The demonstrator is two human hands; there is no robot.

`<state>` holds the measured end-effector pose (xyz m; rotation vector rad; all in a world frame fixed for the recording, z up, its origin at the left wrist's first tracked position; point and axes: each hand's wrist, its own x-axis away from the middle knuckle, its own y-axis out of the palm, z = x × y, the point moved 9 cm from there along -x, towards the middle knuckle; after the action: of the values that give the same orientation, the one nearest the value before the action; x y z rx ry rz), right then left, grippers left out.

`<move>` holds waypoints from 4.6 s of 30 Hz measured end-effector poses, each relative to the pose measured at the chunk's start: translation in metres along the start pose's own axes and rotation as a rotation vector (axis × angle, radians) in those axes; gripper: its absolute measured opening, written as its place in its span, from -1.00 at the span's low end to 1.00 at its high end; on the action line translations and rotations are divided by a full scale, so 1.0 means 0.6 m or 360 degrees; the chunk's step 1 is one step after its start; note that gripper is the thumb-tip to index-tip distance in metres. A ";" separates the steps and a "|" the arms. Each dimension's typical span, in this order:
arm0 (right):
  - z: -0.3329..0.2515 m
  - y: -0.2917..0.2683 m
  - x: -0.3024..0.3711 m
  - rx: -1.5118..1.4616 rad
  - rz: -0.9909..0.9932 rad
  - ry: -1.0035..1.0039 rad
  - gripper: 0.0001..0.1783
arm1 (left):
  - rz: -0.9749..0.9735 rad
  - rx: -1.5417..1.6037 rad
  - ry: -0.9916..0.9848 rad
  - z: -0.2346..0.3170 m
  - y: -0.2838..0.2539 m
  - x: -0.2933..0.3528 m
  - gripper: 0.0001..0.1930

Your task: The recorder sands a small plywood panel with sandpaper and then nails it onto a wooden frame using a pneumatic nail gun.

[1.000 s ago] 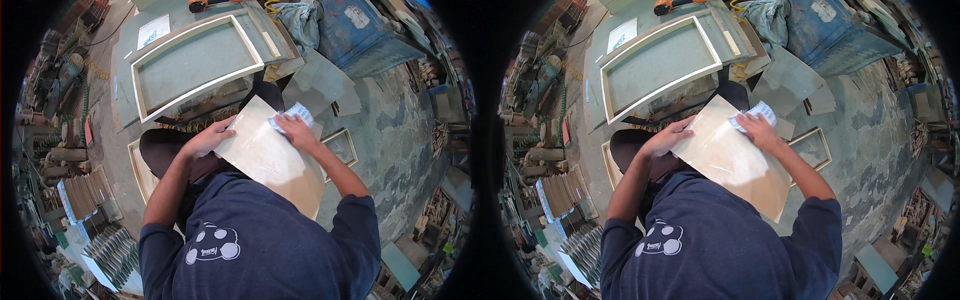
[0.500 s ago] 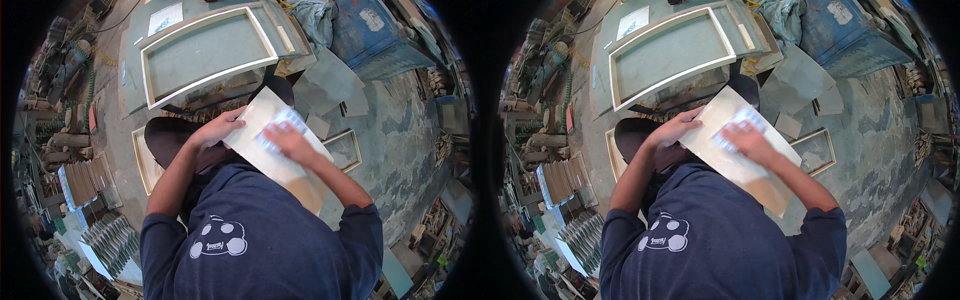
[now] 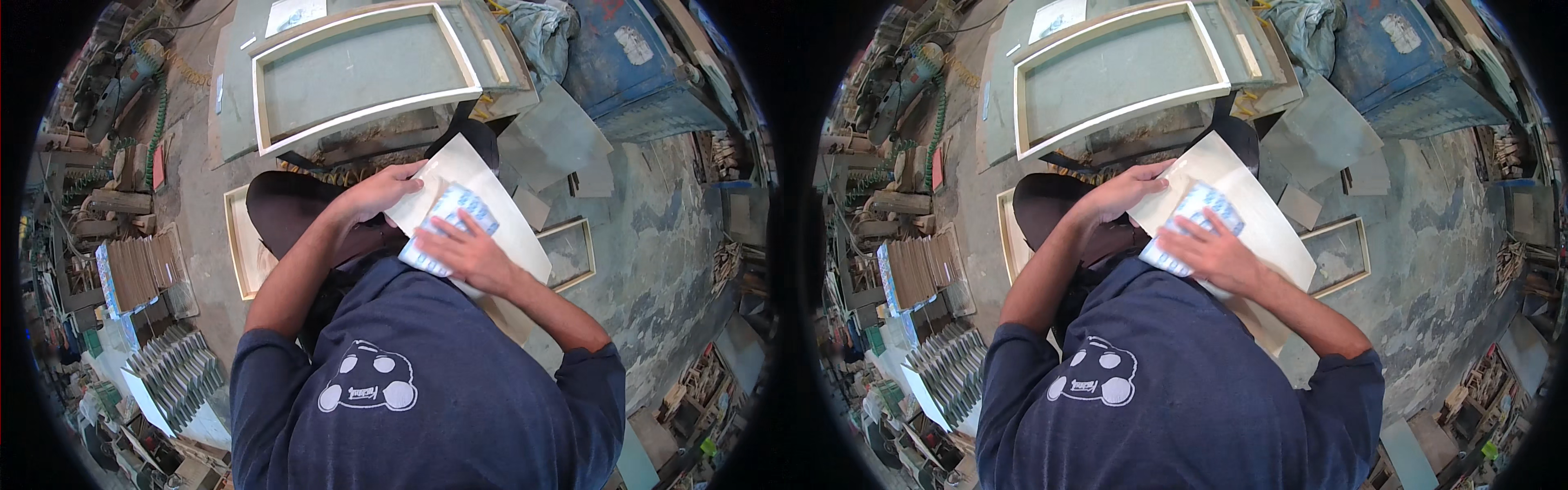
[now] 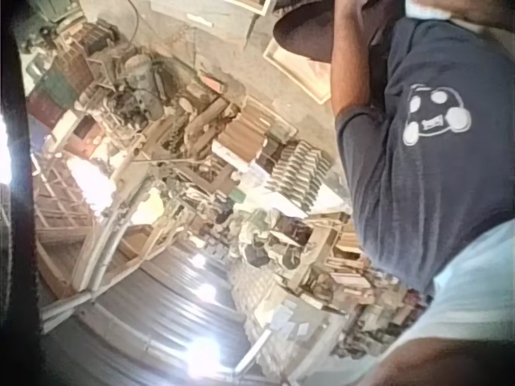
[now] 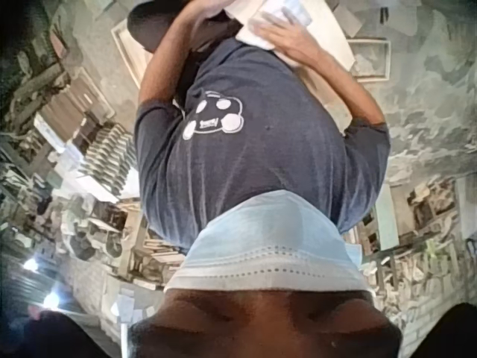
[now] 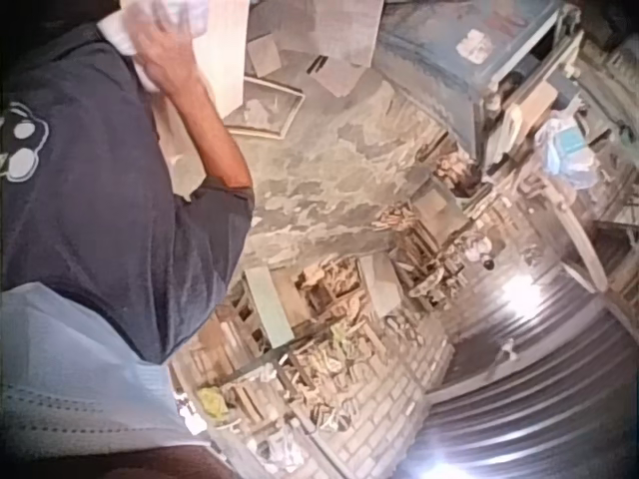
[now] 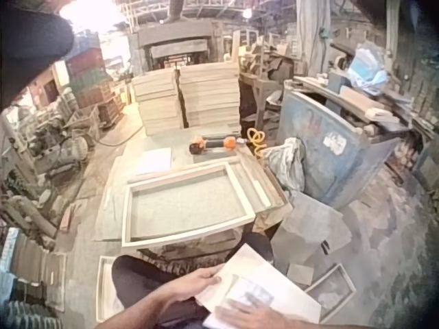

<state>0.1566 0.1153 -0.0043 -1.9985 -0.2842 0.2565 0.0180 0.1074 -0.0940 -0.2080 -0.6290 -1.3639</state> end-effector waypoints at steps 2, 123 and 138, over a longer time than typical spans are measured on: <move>0.064 0.011 0.020 0.0198 0.0094 0.0266 -0.16 | 0.0057 -0.0035 -0.0033 -0.001 -0.004 -0.003 -0.50; 0.263 0.109 0.233 -0.0357 0.0898 0.1468 -0.35 | -0.0067 0.0318 -0.0124 -0.011 0.059 0.000 -0.42; 0.184 0.077 0.094 -0.0170 0.0691 0.1295 -0.36 | 0.0359 -0.2524 0.0926 0.072 0.120 0.062 -0.73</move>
<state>0.1803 0.2076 -0.0957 -2.0789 0.6656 -0.3165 0.0766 0.1130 -0.0233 -1.0430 1.0464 -1.3247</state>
